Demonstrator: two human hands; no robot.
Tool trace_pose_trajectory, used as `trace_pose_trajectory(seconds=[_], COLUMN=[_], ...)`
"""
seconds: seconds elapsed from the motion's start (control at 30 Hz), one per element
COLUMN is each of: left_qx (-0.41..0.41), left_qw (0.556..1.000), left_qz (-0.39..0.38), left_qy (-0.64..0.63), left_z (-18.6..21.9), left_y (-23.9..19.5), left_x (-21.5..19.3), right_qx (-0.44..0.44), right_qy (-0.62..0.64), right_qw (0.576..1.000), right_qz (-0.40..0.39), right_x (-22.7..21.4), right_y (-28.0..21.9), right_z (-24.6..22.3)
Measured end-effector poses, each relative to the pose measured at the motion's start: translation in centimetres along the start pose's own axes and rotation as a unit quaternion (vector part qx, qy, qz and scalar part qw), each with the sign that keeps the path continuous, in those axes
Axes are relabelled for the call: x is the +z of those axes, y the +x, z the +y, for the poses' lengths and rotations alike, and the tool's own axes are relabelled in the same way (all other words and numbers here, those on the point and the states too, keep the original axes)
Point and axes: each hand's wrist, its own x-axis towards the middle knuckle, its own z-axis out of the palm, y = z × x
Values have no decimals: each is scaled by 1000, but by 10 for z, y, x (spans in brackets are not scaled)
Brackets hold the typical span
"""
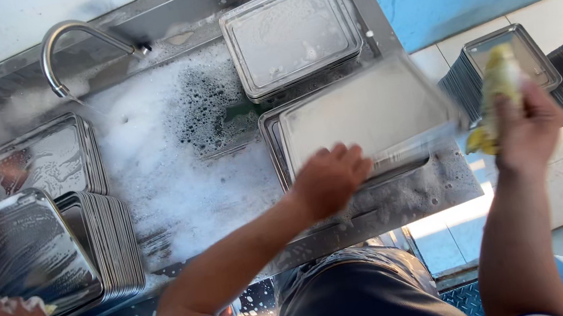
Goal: The person scrubs multiple stainless steel food trays with a yellow sponge in a soapy sink, rinses them under running water, and stacks the cleaned trays on the sink ledge. The person repeats this process for several trays throughout the clip.
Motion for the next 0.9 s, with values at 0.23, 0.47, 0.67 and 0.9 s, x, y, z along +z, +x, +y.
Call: trace_pose_trajectory(seconds=[0.23, 0.47, 0.67, 0.9], left_qx=[-47, -271, -356, -402], left_qw=[965, 958, 909, 857], left_qz=[256, 37, 30, 79], left_qy=[8, -88, -216, -312], left_z=[-77, -125, -133, -145], left_y=[-4, 22, 36, 19], left_x=[62, 77, 97, 93], right_qx=[-74, -53, -166, -174], right_qy=[-417, -545, -618, -378], right_qw=[865, 745, 716, 804], right_qz=[-270, -381, -280, -424], right_x=[159, 143, 181, 156], right_y=[-78, -75, -35, -140], right_z=[-38, -19, 0, -53])
